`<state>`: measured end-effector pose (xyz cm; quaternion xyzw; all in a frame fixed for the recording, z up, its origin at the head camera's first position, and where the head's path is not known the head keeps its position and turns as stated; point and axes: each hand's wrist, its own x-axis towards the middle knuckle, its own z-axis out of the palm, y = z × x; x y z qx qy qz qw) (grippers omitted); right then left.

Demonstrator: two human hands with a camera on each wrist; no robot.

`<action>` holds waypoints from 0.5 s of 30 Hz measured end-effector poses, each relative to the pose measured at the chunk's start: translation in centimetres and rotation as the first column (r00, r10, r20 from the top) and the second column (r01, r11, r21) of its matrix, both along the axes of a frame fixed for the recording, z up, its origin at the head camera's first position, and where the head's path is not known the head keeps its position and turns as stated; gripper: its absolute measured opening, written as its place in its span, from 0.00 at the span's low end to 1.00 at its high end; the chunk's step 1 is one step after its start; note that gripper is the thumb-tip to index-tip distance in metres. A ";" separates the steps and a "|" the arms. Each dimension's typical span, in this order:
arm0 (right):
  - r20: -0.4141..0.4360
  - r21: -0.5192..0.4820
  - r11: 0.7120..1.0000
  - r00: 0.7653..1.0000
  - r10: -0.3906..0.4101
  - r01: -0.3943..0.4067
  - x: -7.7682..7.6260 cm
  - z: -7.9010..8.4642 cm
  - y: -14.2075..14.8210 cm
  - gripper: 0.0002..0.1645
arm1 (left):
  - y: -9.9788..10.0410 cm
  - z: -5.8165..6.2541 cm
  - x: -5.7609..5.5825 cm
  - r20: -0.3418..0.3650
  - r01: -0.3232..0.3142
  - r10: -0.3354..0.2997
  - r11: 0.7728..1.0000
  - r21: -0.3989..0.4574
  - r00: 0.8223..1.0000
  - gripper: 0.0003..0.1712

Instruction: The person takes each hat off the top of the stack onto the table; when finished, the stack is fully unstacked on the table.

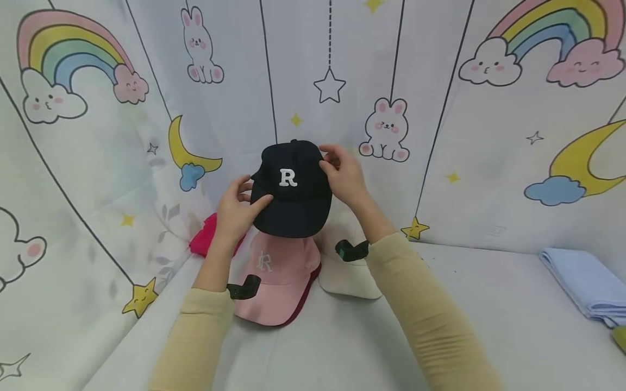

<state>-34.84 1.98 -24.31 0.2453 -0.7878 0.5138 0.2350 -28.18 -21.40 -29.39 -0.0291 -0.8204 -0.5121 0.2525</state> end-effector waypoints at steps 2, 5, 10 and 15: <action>-0.012 0.009 1.000 1.000 -0.004 0.004 0.4 0.4 0.8 0.19 | 0.6 0.2 0.1 -0.028 0.016 -0.016 1.000 0.000 0.999 0.43; -0.016 0.027 1.000 1.000 -0.008 0.008 0.9 0.8 2.2 0.19 | 1.6 0.4 0.1 -0.061 0.033 -0.034 0.999 -0.013 0.998 0.42; -0.015 0.042 0.999 1.000 -0.020 0.021 1.9 1.0 5.0 0.20 | 3.7 0.6 -0.2 -0.092 0.072 -0.074 0.997 -0.026 0.993 0.42; -0.014 0.072 0.995 0.997 -0.072 0.073 2.9 0.6 7.9 0.20 | 6.1 0.2 -0.5 -0.122 0.119 -0.122 0.992 -0.033 0.985 0.42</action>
